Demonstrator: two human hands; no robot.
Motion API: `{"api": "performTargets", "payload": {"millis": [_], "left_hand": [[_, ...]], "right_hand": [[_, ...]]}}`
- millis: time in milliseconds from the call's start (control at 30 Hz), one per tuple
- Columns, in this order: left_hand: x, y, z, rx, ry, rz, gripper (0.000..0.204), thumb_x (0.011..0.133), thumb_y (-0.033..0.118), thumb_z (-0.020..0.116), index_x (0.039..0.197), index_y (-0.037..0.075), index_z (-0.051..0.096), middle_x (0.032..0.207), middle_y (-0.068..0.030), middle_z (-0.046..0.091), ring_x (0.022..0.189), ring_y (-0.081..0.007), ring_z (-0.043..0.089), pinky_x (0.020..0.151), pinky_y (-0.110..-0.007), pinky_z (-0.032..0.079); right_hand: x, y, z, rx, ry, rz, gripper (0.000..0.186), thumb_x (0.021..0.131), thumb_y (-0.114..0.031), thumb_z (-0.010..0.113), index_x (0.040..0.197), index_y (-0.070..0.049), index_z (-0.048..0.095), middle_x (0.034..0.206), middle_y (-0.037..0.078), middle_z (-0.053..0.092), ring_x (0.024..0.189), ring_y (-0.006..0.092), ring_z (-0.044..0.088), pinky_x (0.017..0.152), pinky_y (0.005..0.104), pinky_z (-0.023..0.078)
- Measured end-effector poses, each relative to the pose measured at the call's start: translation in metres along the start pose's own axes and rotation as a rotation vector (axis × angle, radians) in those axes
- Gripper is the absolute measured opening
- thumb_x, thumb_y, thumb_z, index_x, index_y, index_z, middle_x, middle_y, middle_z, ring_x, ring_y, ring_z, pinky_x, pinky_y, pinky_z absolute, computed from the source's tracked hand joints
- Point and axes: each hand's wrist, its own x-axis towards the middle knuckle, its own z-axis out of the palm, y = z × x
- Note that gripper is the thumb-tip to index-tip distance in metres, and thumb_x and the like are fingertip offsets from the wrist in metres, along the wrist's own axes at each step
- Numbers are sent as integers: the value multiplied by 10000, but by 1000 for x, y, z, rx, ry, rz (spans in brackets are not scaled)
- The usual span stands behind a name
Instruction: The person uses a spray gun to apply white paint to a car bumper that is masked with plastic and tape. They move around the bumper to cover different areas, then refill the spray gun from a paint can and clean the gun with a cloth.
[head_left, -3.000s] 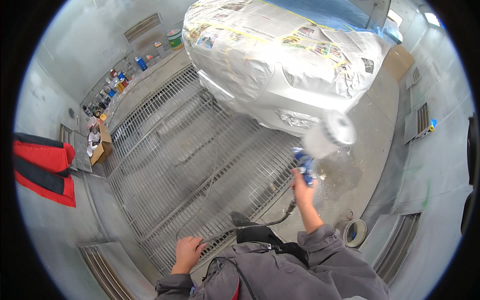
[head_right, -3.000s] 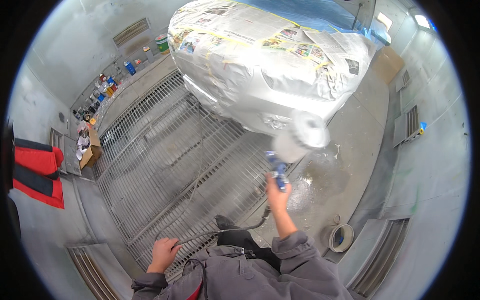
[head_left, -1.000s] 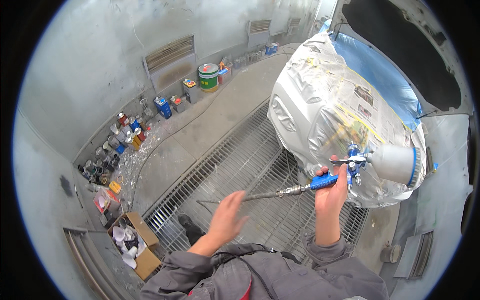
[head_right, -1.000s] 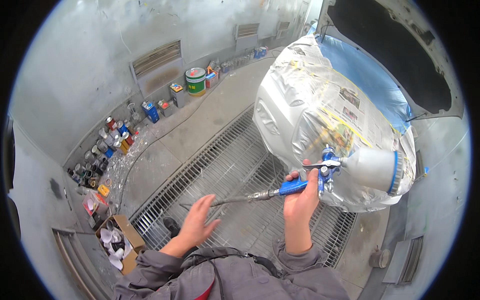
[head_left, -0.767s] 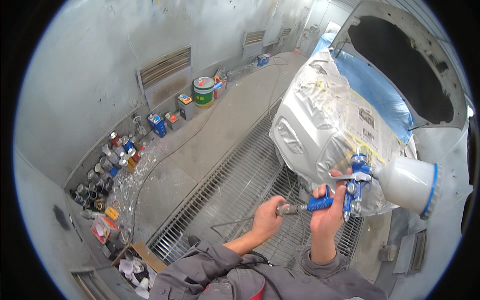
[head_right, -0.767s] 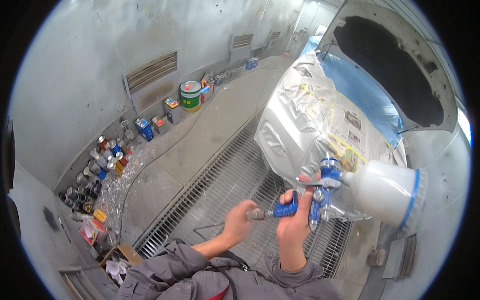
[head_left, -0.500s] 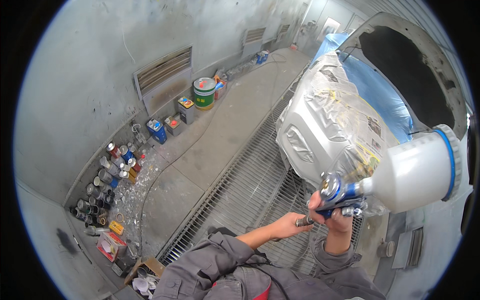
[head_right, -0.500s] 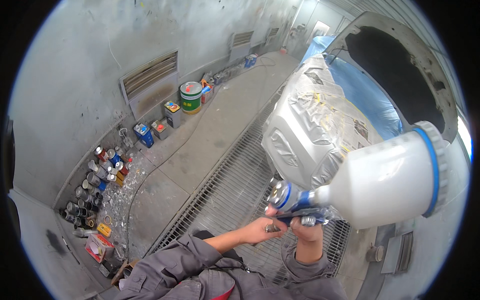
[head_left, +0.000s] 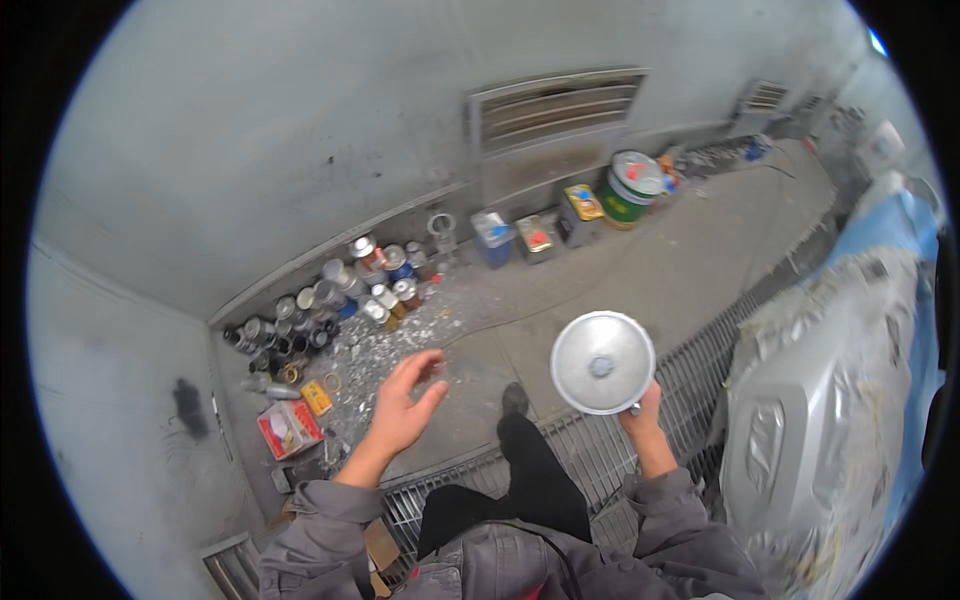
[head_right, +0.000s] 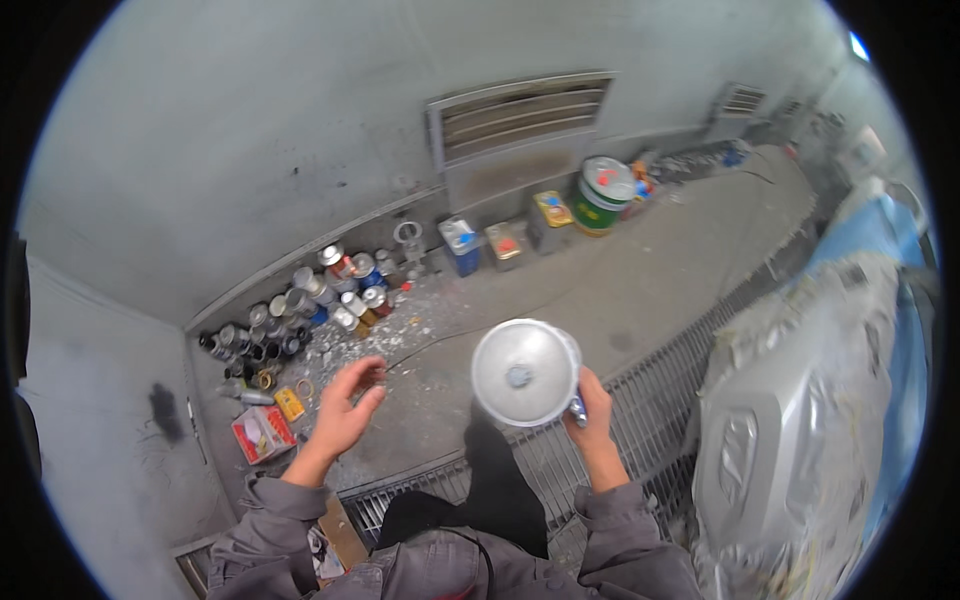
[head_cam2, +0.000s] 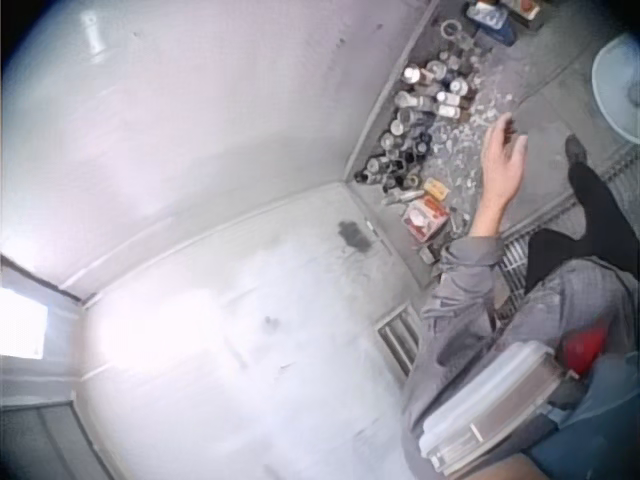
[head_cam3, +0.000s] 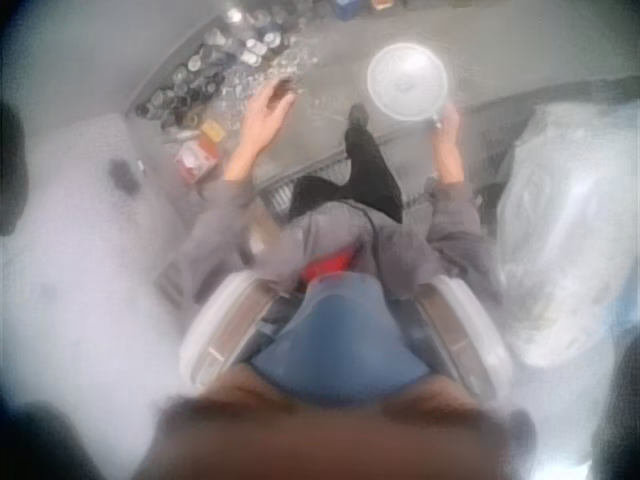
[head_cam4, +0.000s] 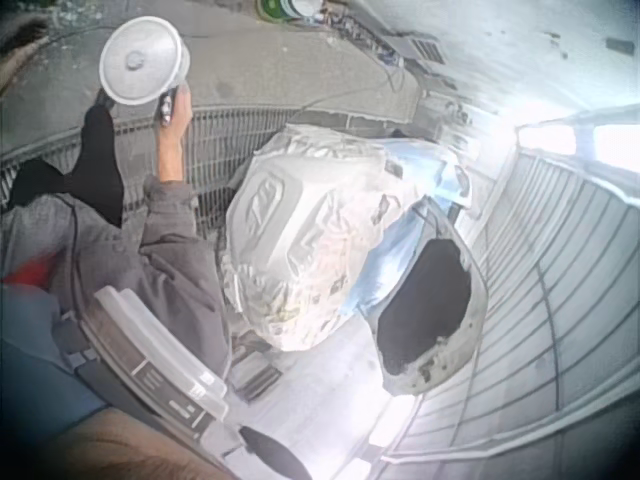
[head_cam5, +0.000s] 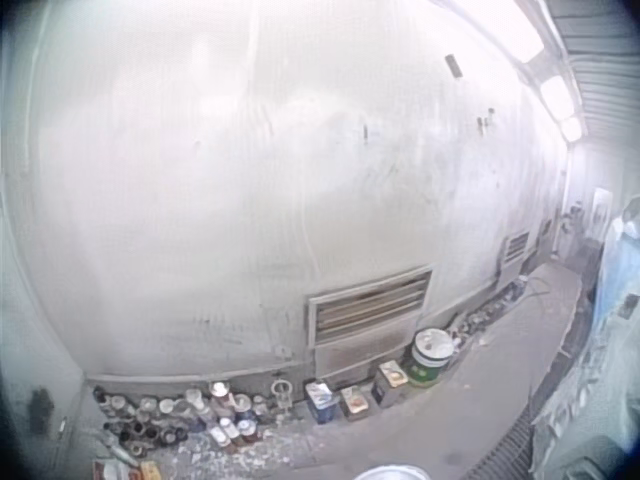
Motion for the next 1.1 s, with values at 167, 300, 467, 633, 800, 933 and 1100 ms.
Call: {"api": "performTargets", "payload": {"millis": [167, 300, 467, 633, 800, 933, 1100], "left_hand": [[73, 45, -50, 361, 19, 352, 603, 823, 279, 846, 1367, 99, 658, 1433, -188, 577, 1306, -385, 587, 1086, -488, 482], [121, -43, -16, 513, -36, 502, 713, 756, 446, 871, 1368, 140, 670, 1481, -193, 520, 1314, -434, 556, 1087, -551, 463], [147, -198, -4, 521, 2, 488, 738, 729, 521, 856, 1351, 163, 680, 1472, -201, 510, 1289, -442, 560, 1079, -572, 463], [150, -314, -18, 846, -263, 503, 705, 855, 718, 654, 1353, 219, 676, 1460, -151, 562, 1293, -420, 559, 1011, -519, 509], [108, -418, -10, 965, -257, 441, 621, 818, 610, 735, 1303, 226, 682, 1410, -113, 590, 1226, -383, 589, 957, -488, 517], [116, -463, -6, 1061, -189, 400, 578, 760, 495, 765, 1272, 241, 676, 1370, -83, 609, 1205, -354, 598, 931, -460, 515], [175, -447, -7, 1069, -208, 526, 557, 757, 445, 784, 1255, 224, 672, 1340, -83, 616, 1163, -328, 621, 842, -426, 562]], "right_hand": [[121, 7, 169, 151, -152, -221, 509, 778, 52, 687, 1282, -8, 647, 1235, 222, 698, 1111, 426, 699, 943, 443, 567], [152, 58, 295, 217, -251, -321, 518, 798, -1, 709, 1312, 1, 639, 1251, 228, 694, 1104, 436, 698, 937, 450, 571], [135, 144, 435, 466, -570, -332, 556, 765, -14, 744, 1312, -12, 643, 1252, 218, 698, 1100, 431, 703, 938, 446, 574], [93, 227, 549, 605, -984, -382, 591, 770, -43, 769, 1348, -16, 648, 1244, 222, 717, 1114, 428, 705, 944, 440, 575], [40, 264, 636, 668, -1220, -298, 572, 813, -81, 767, 1375, -77, 664, 1189, 201, 741, 1033, 387, 738, 891, 427, 588], [38, 281, 677, 721, -1062, -331, 480, 849, -95, 743, 1326, -130, 712, 1128, 168, 759, 945, 353, 759, 822, 395, 599], [52, 291, 675, 693, -957, -132, 439, 852, -101, 722, 1290, -122, 728, 1046, 191, 768, 897, 369, 762, 798, 391, 601]]}}
